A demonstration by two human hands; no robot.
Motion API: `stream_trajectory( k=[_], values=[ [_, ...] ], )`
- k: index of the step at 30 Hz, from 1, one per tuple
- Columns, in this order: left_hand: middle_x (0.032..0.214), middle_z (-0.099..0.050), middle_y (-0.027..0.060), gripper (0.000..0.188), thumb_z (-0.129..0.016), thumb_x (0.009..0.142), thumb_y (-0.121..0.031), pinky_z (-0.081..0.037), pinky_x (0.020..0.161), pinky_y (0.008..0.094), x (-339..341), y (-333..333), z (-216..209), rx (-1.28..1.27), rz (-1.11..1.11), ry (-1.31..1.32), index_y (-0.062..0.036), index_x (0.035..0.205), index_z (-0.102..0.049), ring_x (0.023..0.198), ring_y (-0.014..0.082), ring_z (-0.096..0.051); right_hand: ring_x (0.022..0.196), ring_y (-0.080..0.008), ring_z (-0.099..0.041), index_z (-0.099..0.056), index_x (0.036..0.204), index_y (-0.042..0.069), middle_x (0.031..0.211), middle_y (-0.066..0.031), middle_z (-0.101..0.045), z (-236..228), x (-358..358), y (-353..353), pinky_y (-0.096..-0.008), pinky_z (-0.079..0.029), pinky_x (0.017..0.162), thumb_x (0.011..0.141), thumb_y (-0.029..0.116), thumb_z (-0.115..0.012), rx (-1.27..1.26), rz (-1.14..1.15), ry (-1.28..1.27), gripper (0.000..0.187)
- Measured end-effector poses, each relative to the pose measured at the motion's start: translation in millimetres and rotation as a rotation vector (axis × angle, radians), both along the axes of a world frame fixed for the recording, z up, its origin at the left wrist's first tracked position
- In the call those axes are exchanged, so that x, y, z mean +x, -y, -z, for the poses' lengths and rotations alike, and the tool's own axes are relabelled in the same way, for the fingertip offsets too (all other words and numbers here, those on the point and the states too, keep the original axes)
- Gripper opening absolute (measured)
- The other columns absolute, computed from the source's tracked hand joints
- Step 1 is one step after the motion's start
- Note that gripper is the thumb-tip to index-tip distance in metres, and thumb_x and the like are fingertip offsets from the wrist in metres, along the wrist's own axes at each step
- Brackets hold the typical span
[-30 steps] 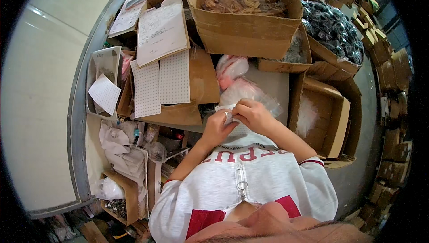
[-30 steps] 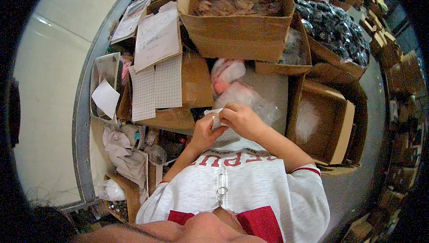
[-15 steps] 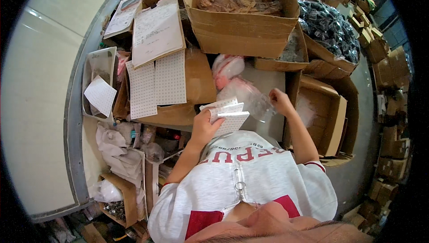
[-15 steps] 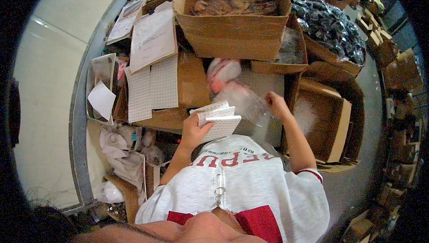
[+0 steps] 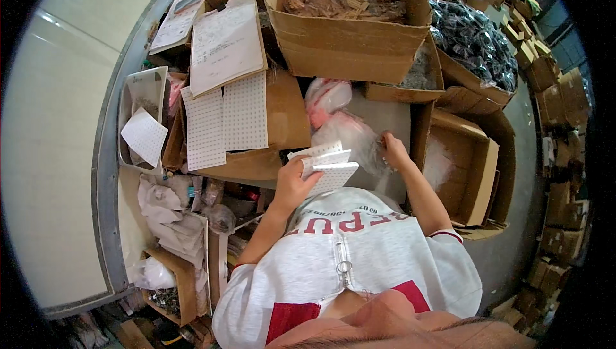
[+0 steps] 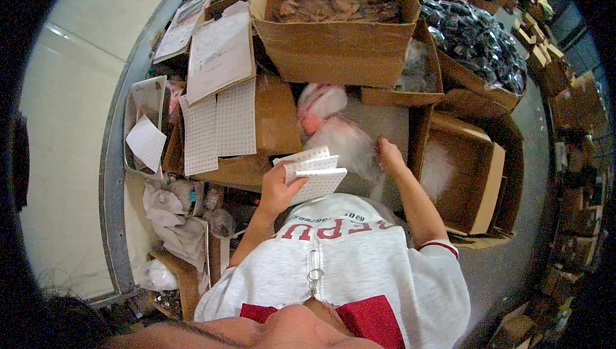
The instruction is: Sort and organize small components into bags and boxes at a warehouse workstation.
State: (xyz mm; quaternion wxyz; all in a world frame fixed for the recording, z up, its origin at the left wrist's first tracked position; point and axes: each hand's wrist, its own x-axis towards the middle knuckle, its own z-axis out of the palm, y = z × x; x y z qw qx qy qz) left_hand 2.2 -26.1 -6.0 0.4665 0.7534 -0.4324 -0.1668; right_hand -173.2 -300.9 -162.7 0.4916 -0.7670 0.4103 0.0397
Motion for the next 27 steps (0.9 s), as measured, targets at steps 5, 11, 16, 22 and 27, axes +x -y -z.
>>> stream_trajectory(
  k=[5,11,16,22,27],
  values=[
    [0.099,-0.067,0.0163,0.028,-0.076,0.071,-0.006,-0.051,0.076,0.0330,-1.1,0.8,-3.5,-0.044,0.003,-0.035,0.0015,0.097,-0.067,0.087,0.0256,-0.067,0.092,-0.0417,-0.062,-0.047,0.110,0.003,0.095,-0.0250,-0.063,-5.0,14.9,-16.1,-0.0507,-0.048,0.074,0.087,0.010,-0.051,-0.417,-0.183,-0.073,0.025],
    [0.097,-0.067,0.0150,0.028,-0.076,0.071,-0.006,-0.051,0.076,0.0322,0.5,-6.0,-0.8,-0.027,-0.046,-0.046,0.0009,0.097,-0.067,0.087,0.0250,-0.066,0.102,-0.0416,-0.057,-0.053,0.110,0.005,0.099,-0.0238,-0.063,-8.6,15.5,-3.7,-0.0468,-0.046,0.086,0.086,0.020,-0.055,-0.617,-0.125,-0.149,0.028],
    [0.097,-0.067,0.0147,0.028,-0.075,0.072,-0.005,-0.051,0.077,0.0320,-0.2,-1.8,-1.8,-0.064,-0.006,-0.036,0.0004,0.098,-0.067,0.088,0.0250,-0.066,0.110,-0.0404,-0.047,-0.062,0.101,0.004,0.114,-0.0178,-0.052,21.1,43.1,-17.9,-0.0480,-0.040,0.095,0.084,0.024,-0.058,-0.590,-0.261,-0.162,0.027],
    [0.098,-0.067,0.0148,0.028,-0.075,0.073,-0.006,-0.050,0.078,0.0327,-1.2,0.1,-4.4,-0.090,-0.035,-0.017,-0.0001,0.099,-0.068,0.088,0.0242,-0.066,0.100,-0.0372,-0.051,-0.060,0.092,0.004,0.090,-0.0179,-0.057,-23.4,39.4,-32.5,-0.0475,-0.045,0.085,0.078,0.015,-0.066,-0.739,-0.006,0.126,0.019],
    [0.098,-0.068,0.0130,0.027,-0.074,0.076,-0.009,-0.050,0.078,0.0317,-4.6,7.8,-6.4,-0.006,-0.108,-0.060,-0.0002,0.101,-0.067,0.088,0.0200,-0.065,0.084,-0.0312,-0.061,-0.058,0.095,0.005,0.092,-0.0130,-0.060,-147.9,42.6,-75.1,-0.0381,-0.050,0.071,0.074,0.011,-0.072,-0.235,-0.210,0.697,0.026]
  ],
)
